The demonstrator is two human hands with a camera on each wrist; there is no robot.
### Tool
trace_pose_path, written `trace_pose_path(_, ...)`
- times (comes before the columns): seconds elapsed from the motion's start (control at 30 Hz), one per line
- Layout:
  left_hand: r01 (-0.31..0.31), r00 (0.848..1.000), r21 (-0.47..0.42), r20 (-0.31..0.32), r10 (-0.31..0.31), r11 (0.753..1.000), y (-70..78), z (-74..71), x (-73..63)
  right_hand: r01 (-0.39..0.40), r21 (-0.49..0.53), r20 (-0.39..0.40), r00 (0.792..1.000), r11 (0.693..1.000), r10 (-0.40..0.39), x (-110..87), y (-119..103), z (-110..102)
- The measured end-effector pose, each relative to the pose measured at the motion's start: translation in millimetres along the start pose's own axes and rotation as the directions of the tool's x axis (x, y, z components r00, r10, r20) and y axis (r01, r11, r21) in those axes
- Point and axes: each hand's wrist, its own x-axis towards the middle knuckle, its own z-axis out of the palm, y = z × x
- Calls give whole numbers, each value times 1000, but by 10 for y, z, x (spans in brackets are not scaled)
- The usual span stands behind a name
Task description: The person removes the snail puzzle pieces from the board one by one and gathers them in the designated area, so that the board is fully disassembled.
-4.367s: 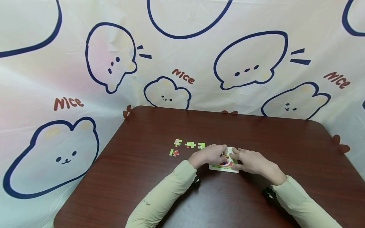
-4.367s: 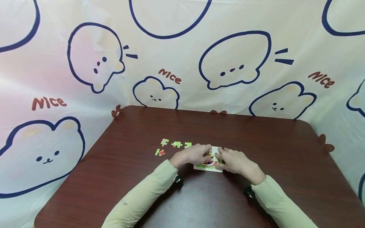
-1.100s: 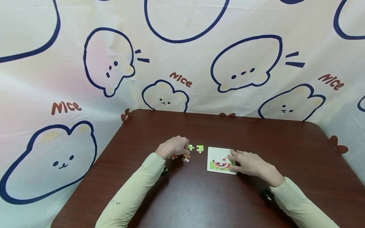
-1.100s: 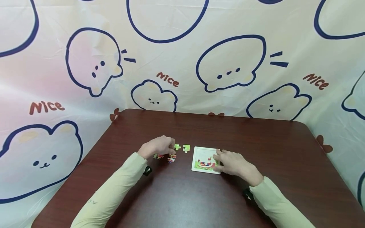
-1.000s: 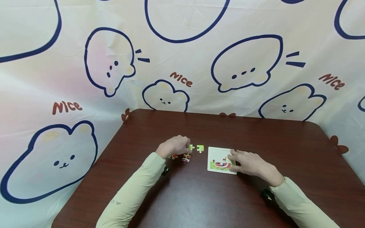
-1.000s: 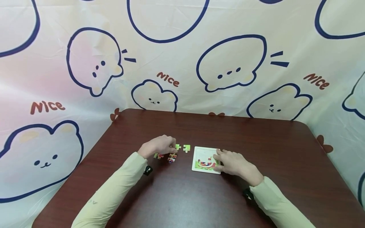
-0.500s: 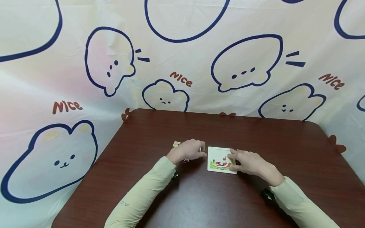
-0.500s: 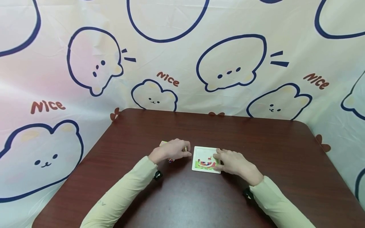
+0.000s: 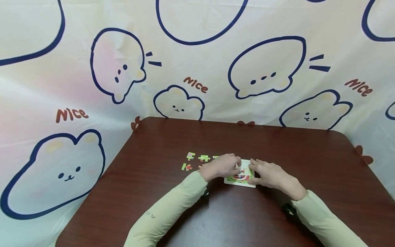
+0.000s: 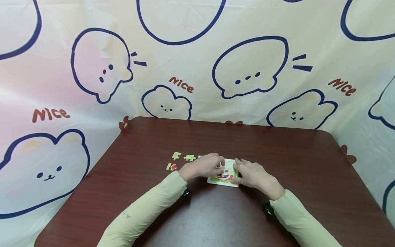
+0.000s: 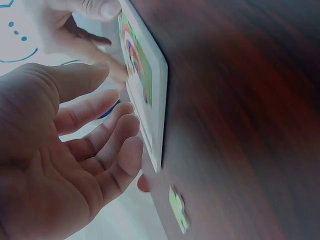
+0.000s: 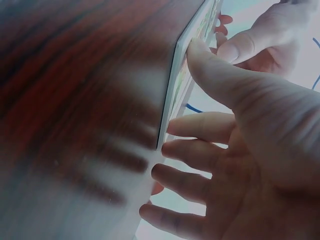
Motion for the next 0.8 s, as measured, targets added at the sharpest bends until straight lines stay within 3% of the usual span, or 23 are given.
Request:
trace_pose_path(0.4, -40, 998, 8, 39, 40, 999, 106, 70, 157, -3, 33, 1, 1000, 999, 3, -2, 21, -1)
trace_pose_path(0.8, 80, 995, -31, 69, -78, 996, 124, 100, 248, -10, 47, 0, 1000, 999, 10, 8, 22, -1)
